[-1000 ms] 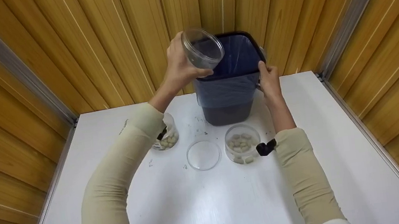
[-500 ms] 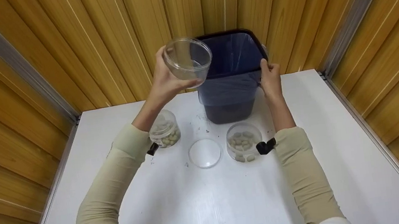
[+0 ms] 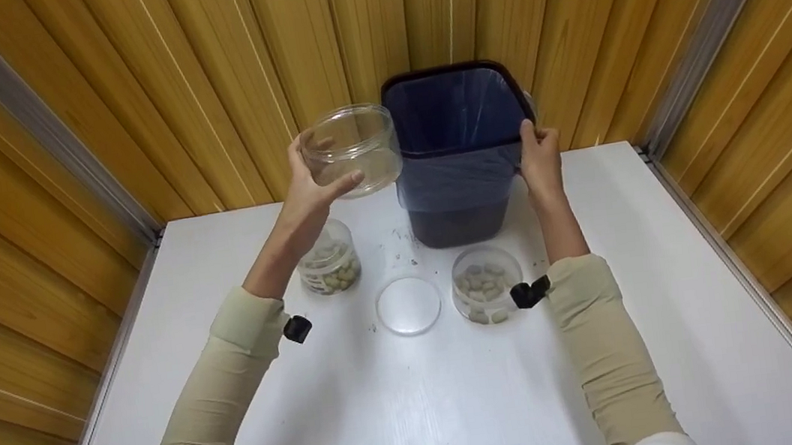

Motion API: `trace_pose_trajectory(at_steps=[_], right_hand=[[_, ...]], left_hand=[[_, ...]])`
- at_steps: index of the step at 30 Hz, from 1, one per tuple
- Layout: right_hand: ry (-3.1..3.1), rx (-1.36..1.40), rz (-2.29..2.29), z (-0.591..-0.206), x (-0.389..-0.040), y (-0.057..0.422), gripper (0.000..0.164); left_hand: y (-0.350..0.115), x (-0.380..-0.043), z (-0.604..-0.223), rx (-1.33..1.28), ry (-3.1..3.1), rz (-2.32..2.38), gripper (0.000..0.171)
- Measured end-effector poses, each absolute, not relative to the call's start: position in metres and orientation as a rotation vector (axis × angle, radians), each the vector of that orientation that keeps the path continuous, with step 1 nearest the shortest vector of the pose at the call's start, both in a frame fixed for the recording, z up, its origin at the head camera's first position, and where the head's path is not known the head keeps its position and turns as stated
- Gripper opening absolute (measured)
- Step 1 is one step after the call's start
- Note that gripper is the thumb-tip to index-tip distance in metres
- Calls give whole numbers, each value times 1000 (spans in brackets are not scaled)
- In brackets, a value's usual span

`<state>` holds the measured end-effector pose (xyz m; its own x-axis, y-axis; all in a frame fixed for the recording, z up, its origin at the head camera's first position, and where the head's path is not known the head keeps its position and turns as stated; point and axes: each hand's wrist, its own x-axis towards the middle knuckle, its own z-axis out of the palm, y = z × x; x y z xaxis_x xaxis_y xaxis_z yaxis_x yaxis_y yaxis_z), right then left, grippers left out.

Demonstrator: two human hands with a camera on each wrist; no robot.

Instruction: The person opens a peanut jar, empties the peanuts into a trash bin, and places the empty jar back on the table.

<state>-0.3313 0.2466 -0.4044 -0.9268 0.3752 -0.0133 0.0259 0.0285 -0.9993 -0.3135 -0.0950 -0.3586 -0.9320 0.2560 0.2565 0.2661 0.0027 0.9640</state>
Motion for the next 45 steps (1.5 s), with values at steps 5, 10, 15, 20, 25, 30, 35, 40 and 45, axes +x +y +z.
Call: trace_pose_trajectory(at_steps=[5, 10, 15, 20, 25, 30, 35, 40, 45], right_hand=[[-2071, -426, 1966, -405, -333, 245, 46], [-2097, -385, 1935, -405, -337, 242, 53], [-2147, -370, 1888, -405, -339, 240, 63], [-2291, -385, 1754, -413, -335, 245, 73], [-2425, -238, 1579, -424, -322, 252, 80], [-2520, -137, 1379, -441, -306, 247, 79], [-2529, -115, 1271, -454, -288, 234, 75], [-2562, -68, 1184, -464, -270, 221, 71], [-2597, 33, 1123, -474, -255, 210, 71]], left_hand=[[-102, -303, -365, -600, -2272, -2085, 107], [-108, -296, -375, -608, -2222, -2090, 108], [-118, -286, -392, -592, -2220, -2041, 110], [-130, -272, -414, -535, -2343, -1880, 111], [-138, -260, -428, -475, -2427, -1777, 109], [-140, -251, -442, -449, -2481, -1729, 110], [-145, -239, -460, -427, -2501, -1714, 113], [-154, -231, -480, -368, -2524, -1700, 109], [-164, -227, -500, -297, -2530, -1687, 108]])
